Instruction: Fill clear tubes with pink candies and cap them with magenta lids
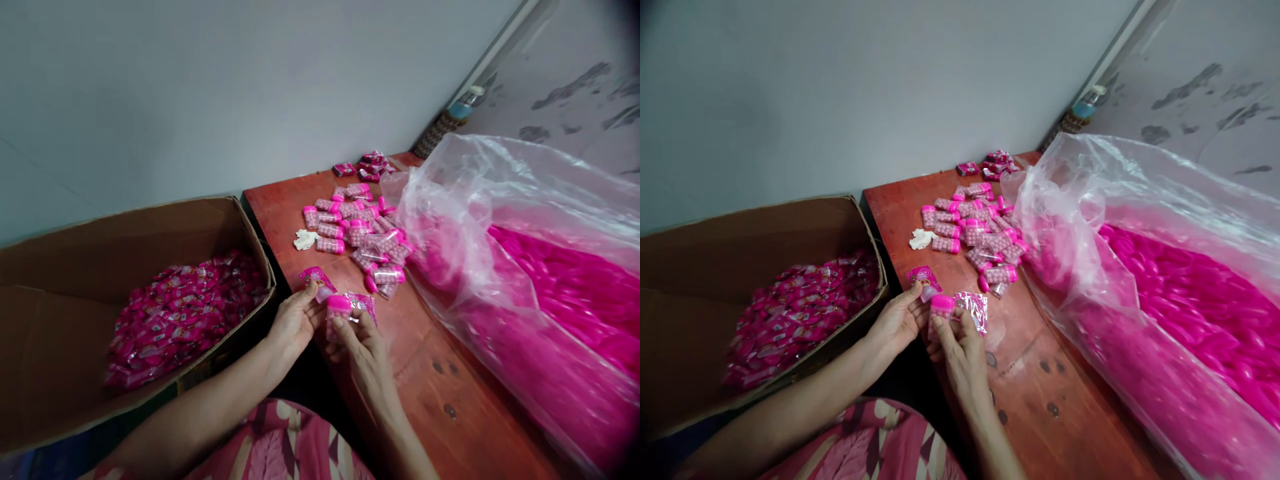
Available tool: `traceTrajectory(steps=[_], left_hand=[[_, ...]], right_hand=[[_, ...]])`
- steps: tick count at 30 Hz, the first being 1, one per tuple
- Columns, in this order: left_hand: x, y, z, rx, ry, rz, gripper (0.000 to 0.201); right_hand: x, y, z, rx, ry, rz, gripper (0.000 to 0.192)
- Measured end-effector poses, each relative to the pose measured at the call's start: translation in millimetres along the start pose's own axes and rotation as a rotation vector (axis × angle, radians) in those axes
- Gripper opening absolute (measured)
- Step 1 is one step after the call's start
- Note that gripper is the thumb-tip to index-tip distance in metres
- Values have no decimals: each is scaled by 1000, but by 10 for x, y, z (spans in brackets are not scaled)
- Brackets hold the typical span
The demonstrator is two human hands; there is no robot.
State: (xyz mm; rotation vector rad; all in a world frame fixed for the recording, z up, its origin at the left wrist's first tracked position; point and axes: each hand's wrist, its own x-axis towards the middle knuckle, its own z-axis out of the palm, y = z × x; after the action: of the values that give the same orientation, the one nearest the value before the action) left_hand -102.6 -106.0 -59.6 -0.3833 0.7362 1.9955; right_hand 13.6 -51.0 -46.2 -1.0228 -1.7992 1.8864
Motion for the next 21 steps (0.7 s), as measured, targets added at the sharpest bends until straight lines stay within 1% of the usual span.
traceTrajectory(steps=[2, 4, 5, 7, 8, 10, 12, 14, 15, 17, 19, 21], left_hand=[[30, 40, -24, 1, 36, 10, 9], [52, 79, -39, 5, 68, 14, 9], [57, 96, -42, 6, 75, 15, 8], [56, 124, -41, -3, 85, 21, 6], [50, 136, -39, -8, 95, 25, 6], [36, 163, -36, -21, 122, 37, 8], [27, 190, -35, -40, 138, 46, 8], [32, 210, -30, -56, 141, 46, 8], [40, 215, -25, -61, 143, 40, 7], [63, 217, -9, -63, 158, 26, 5], [88, 212, 4, -68, 175, 23, 5], [112, 208, 5, -81, 184, 33, 6]], right_hand=[[131, -79, -112, -170, 32, -70, 31], [356, -173, -220, -446, 74, -144, 32], [486, -213, -259, -605, 71, -167, 34], [732, -264, -289, -904, 29, -224, 38], [826, -270, -281, -1018, 24, -247, 38], [934, -246, -242, -1169, 52, -314, 35], [950, -187, -207, -1242, 68, -413, 32], [934, -122, -203, -1310, 21, -524, 37], [932, -96, -210, -1334, -8, -562, 37], [949, -68, -234, -1353, -40, -589, 30], [962, -73, -248, -1300, -11, -589, 22], [910, -99, -231, -1098, 37, -539, 20]])
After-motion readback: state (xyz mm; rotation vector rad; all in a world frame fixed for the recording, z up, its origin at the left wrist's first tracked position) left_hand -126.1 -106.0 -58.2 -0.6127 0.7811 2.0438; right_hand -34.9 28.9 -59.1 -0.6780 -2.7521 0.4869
